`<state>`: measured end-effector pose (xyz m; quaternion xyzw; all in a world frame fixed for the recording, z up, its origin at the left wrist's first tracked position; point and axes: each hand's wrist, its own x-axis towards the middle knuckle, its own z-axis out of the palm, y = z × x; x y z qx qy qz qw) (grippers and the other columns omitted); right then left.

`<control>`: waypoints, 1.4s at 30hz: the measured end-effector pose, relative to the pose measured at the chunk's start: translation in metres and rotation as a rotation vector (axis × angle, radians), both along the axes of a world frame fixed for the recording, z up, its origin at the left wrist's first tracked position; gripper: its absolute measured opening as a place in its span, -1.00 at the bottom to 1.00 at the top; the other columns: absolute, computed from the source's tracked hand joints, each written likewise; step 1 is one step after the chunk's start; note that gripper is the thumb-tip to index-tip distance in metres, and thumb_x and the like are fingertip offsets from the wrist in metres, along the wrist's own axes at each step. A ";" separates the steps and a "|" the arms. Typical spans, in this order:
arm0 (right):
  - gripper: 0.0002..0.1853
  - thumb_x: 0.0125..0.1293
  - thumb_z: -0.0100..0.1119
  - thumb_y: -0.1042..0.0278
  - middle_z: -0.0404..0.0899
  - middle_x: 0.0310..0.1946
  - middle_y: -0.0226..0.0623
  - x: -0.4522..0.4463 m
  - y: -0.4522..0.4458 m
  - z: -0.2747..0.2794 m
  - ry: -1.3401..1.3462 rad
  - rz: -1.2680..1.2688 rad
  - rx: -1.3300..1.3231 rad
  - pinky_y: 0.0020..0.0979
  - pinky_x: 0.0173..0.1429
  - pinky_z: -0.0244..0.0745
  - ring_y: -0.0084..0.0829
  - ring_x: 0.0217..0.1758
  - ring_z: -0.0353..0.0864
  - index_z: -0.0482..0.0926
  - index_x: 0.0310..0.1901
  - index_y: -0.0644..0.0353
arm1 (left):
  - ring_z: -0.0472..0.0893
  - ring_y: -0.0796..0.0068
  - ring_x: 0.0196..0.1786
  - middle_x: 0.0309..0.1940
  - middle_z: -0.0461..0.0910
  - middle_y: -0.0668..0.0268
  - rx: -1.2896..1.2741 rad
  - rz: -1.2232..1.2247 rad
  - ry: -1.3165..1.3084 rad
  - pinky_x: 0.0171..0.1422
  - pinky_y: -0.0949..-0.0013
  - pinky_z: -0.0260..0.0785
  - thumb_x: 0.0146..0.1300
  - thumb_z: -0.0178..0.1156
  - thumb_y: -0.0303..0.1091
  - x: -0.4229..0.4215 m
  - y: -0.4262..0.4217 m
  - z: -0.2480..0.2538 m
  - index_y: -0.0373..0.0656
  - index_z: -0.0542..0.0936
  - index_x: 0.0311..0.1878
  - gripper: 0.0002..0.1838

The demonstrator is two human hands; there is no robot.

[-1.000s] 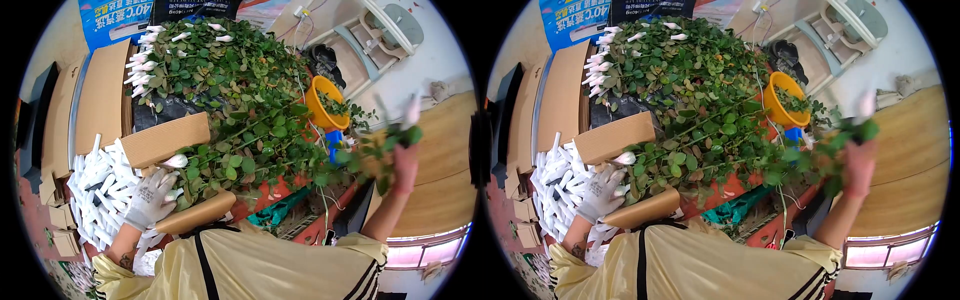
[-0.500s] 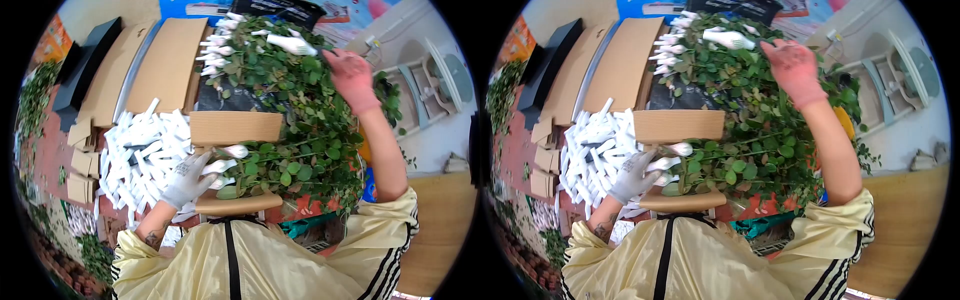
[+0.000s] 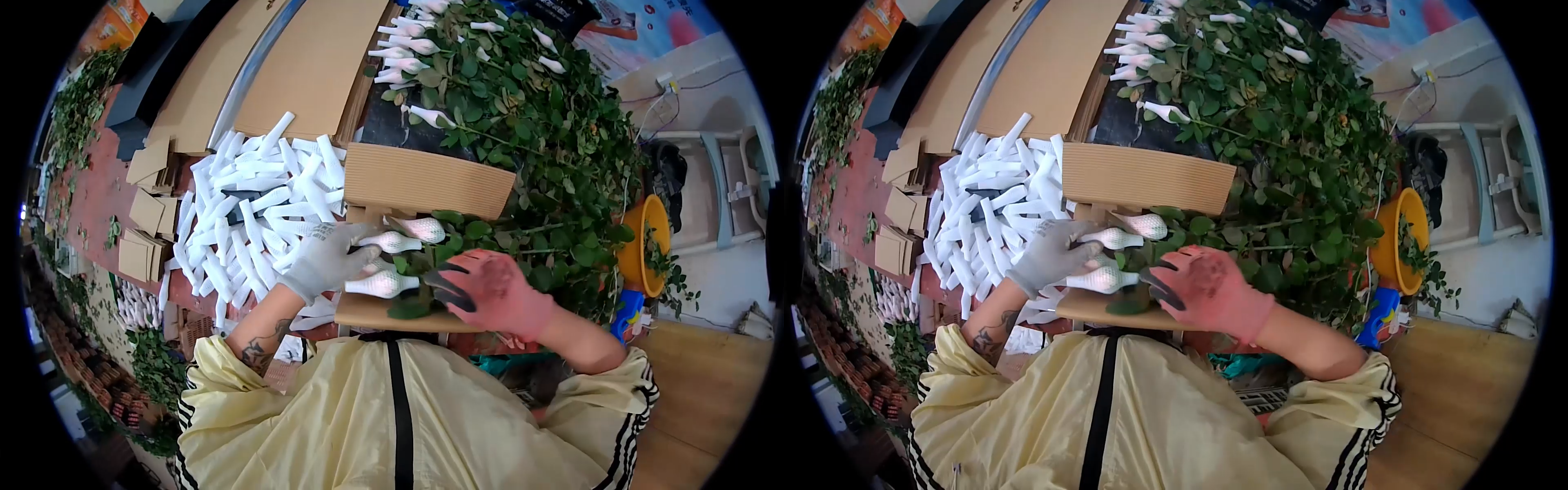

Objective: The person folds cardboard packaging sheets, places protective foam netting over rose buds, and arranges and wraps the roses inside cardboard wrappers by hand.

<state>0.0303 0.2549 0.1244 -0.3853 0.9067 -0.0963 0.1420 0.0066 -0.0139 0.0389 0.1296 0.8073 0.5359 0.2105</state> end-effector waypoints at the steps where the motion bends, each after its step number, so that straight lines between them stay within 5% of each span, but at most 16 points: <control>1: -0.54 0.10 0.16 0.01 0.51 -0.08 -0.36 0.005 -0.001 -0.016 0.035 -0.020 0.012 -0.30 0.15 0.33 -0.29 0.00 0.49 0.50 0.02 0.00 | 0.58 0.36 -0.19 -0.25 0.60 0.14 -0.166 -0.043 0.124 -0.04 0.36 0.38 0.22 0.18 -0.21 -0.002 0.001 0.003 -0.24 0.55 0.03 -0.62; 4: -0.48 0.09 0.18 -0.01 0.52 -0.08 -0.35 0.012 0.001 -0.051 0.121 -0.049 -0.003 -0.26 0.12 0.34 -0.30 0.01 0.50 0.44 0.08 0.00 | 0.58 0.42 -0.16 -0.19 0.62 0.13 -0.354 -0.083 0.256 0.01 0.37 0.38 0.22 0.17 -0.27 -0.006 0.001 0.006 -0.28 0.57 0.00 -0.65; 6: -0.45 0.08 0.19 -0.01 0.52 -0.09 -0.35 0.012 0.001 -0.056 0.167 -0.048 -0.024 -0.25 0.10 0.35 -0.30 0.01 0.50 0.41 0.11 -0.01 | 0.60 0.14 -0.08 -0.14 0.61 0.05 -0.092 -0.091 -0.104 0.03 0.26 0.40 0.19 0.17 -0.17 -0.004 0.001 0.005 -0.20 0.56 0.03 -0.60; 8: -0.49 0.07 0.21 0.01 0.55 -0.10 -0.32 0.009 0.002 -0.048 -0.016 0.061 0.014 -0.27 0.12 0.35 -0.30 -0.01 0.52 0.49 0.07 0.01 | 0.60 0.13 -0.07 -0.12 0.60 0.05 -0.124 -0.119 -0.063 0.05 0.25 0.39 0.20 0.16 -0.18 -0.001 0.003 0.004 -0.18 0.55 0.06 -0.59; 11: -0.49 0.08 0.20 -0.03 0.57 -0.15 -0.37 0.003 -0.005 -0.038 -0.196 0.011 0.075 -0.26 0.04 0.37 -0.33 -0.05 0.54 0.49 0.06 -0.02 | 0.57 0.06 -0.06 -0.14 0.59 0.01 -0.160 -0.132 0.155 0.05 0.20 0.39 0.22 0.14 -0.19 0.001 0.007 0.007 -0.16 0.50 0.13 -0.57; 14: -0.52 0.09 0.18 -0.04 0.59 -0.20 -0.37 0.003 -0.034 -0.013 -0.067 0.029 0.266 -0.25 -0.06 0.40 -0.35 -0.11 0.57 0.50 0.02 -0.02 | 0.56 0.03 -0.06 -0.11 0.58 0.03 -0.325 -0.159 0.265 0.05 0.15 0.38 0.21 0.14 -0.18 0.001 0.005 0.011 -0.16 0.44 0.18 -0.51; 18: -0.69 0.10 0.17 0.04 0.54 -0.36 -0.39 0.009 -0.028 -0.032 0.108 0.038 0.030 -0.25 -0.18 0.40 -0.35 -0.19 0.56 0.45 -0.22 0.03 | 0.56 0.15 -0.18 -0.23 0.54 0.16 -0.353 -0.002 0.587 -0.08 0.17 0.39 0.05 0.25 -0.16 0.008 -0.029 0.024 -0.14 0.50 0.06 -0.51; 23: -0.77 0.15 0.11 0.11 0.48 -0.37 -0.38 0.009 -0.035 -0.026 0.042 0.062 0.284 -0.29 -0.26 0.31 -0.38 -0.27 0.51 0.43 -0.25 0.03 | 0.55 0.29 -0.20 -0.28 0.53 0.30 -0.372 -0.076 0.839 -0.19 0.25 0.40 0.00 0.25 -0.12 0.017 -0.031 0.005 -0.03 0.57 -0.14 -0.65; 30: -0.78 0.10 0.16 0.08 0.47 -0.24 -0.32 0.010 -0.033 -0.033 0.344 0.146 0.044 -0.36 -0.23 0.30 -0.35 -0.24 0.51 0.46 -0.29 -0.03 | 0.56 0.31 -0.30 -0.34 0.53 0.35 -0.438 -0.215 0.664 -0.21 0.25 0.40 0.02 0.23 -0.12 0.017 -0.025 -0.022 -0.04 0.59 -0.22 -0.72; 33: -0.74 0.08 0.18 0.10 0.48 -0.24 -0.29 0.008 -0.037 -0.034 0.065 0.172 0.310 -0.35 -0.21 0.33 -0.33 -0.21 0.53 0.48 -0.24 0.00 | 0.56 0.32 -0.34 -0.38 0.51 0.36 -0.258 -0.204 0.766 -0.24 0.26 0.40 0.03 0.22 -0.12 0.011 -0.022 -0.019 -0.03 0.60 -0.28 -0.75; 36: -0.68 0.11 0.12 0.14 0.50 -0.24 -0.29 0.004 -0.033 -0.038 0.185 0.201 0.109 -0.32 -0.09 0.33 -0.43 -0.15 0.51 0.43 -0.10 0.01 | 0.57 0.31 -0.31 -0.38 0.53 0.34 -0.338 -0.226 0.770 -0.23 0.25 0.41 0.02 0.21 -0.13 0.006 -0.014 -0.014 -0.02 0.61 -0.27 -0.76; 38: -0.58 0.07 0.19 0.12 0.54 -0.24 -0.27 -0.001 -0.041 -0.027 -0.150 0.064 0.179 -0.28 -0.14 0.38 -0.38 -0.19 0.54 0.41 -0.04 0.05 | 0.58 0.28 -0.29 -0.36 0.54 0.32 -0.386 -0.235 0.592 -0.19 0.23 0.42 -0.02 0.23 -0.17 0.002 -0.014 -0.011 -0.02 0.62 -0.26 -0.75; 42: -0.56 0.06 0.23 0.12 0.56 -0.28 -0.28 0.002 -0.029 -0.046 -0.172 0.024 -0.033 -0.23 -0.23 0.39 -0.30 -0.28 0.55 0.41 -0.05 0.10 | 0.59 0.26 -0.22 -0.27 0.58 0.32 -0.438 -0.238 0.522 -0.13 0.23 0.43 -0.09 0.25 -0.15 0.003 -0.011 -0.011 -0.03 0.62 -0.23 -0.69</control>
